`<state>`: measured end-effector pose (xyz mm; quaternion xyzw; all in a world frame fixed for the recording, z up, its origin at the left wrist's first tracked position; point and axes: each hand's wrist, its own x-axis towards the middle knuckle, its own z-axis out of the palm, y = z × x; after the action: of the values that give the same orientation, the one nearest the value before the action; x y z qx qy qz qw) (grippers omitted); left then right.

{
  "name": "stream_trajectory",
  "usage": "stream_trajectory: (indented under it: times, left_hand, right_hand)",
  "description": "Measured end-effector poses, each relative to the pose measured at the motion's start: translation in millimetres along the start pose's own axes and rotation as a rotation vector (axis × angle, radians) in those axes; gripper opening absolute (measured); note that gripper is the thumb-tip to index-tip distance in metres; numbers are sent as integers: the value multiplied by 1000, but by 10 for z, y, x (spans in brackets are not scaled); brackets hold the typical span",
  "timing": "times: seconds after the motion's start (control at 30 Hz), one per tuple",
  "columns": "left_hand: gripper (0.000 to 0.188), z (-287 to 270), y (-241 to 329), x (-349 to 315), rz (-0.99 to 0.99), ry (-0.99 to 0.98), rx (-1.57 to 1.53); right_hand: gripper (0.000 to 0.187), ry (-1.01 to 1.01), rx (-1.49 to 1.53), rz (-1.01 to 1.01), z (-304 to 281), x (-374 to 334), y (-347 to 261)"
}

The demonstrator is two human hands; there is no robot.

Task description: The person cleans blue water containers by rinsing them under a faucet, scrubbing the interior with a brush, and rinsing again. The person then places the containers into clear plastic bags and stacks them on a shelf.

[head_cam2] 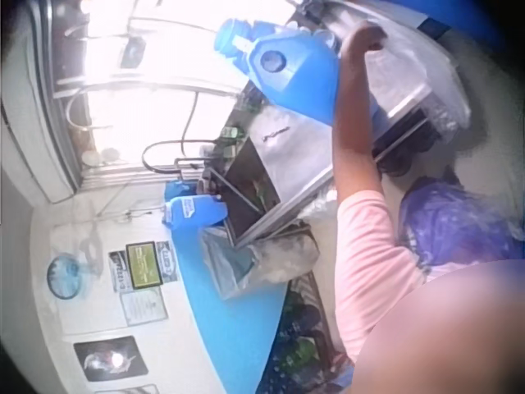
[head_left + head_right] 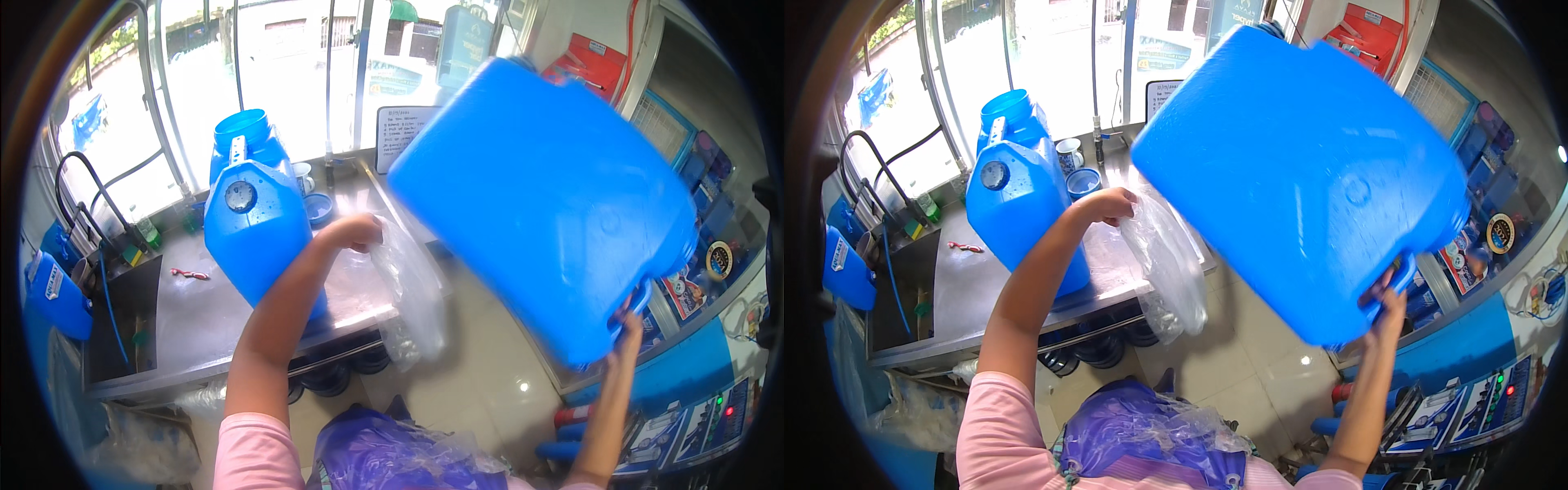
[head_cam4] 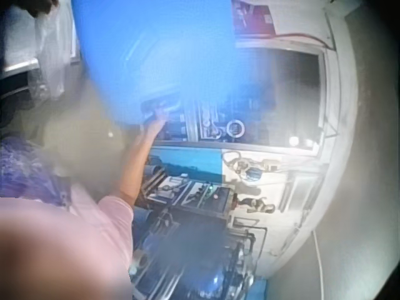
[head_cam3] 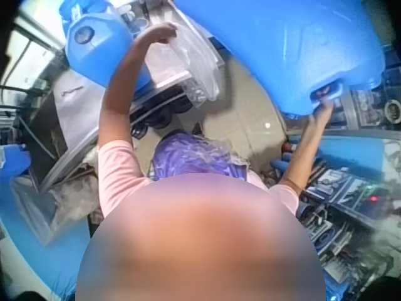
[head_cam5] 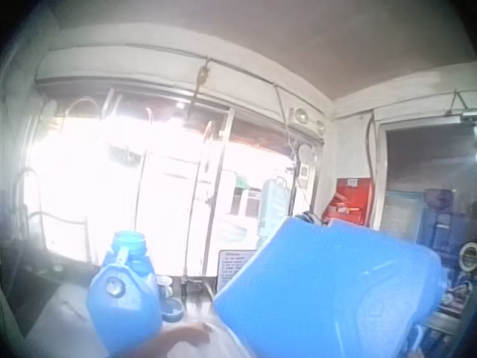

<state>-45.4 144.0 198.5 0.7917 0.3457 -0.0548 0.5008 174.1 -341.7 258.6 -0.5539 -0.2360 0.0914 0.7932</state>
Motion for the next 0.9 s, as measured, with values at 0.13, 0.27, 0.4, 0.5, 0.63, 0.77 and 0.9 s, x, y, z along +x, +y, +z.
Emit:
stream_trajectory:
  times: [0.13, 0.27, 0.4, 0.5, 0.63, 0.77, 0.9]
  left_hand:
    - [25, 187, -64, 120, 183, 148, 264]
    - [47, 139, -151, -72, 297, -100, 433]
    - [49, 2, -15, -211, 126, -112, 214]
    - [35, -167, 368, -223, 320, -139, 202]
    - [9, -327, 1114, -338, 107, 236, 132]
    - [31, -438, 1824, -532, -57, 53, 660]
    - [34, 16, 2179, -767, 109, 97, 1103]
  right_hand:
    - [44, 204, 394, 390, -443, -597, 978]
    - [37, 151, 583, 578, -461, -992, 1730]
    - [23, 151, 510, 482, -256, -1214, 1992]
    - [19, 100, 343, 356, -162, -1306, 1980]
    - [23, -36, 129, 91, -251, -1378, 1882]
    - [32, 62, -459, -232, -432, -1436, 1718]
    - [22, 95, -608, -530, -431, -1412, 1482]
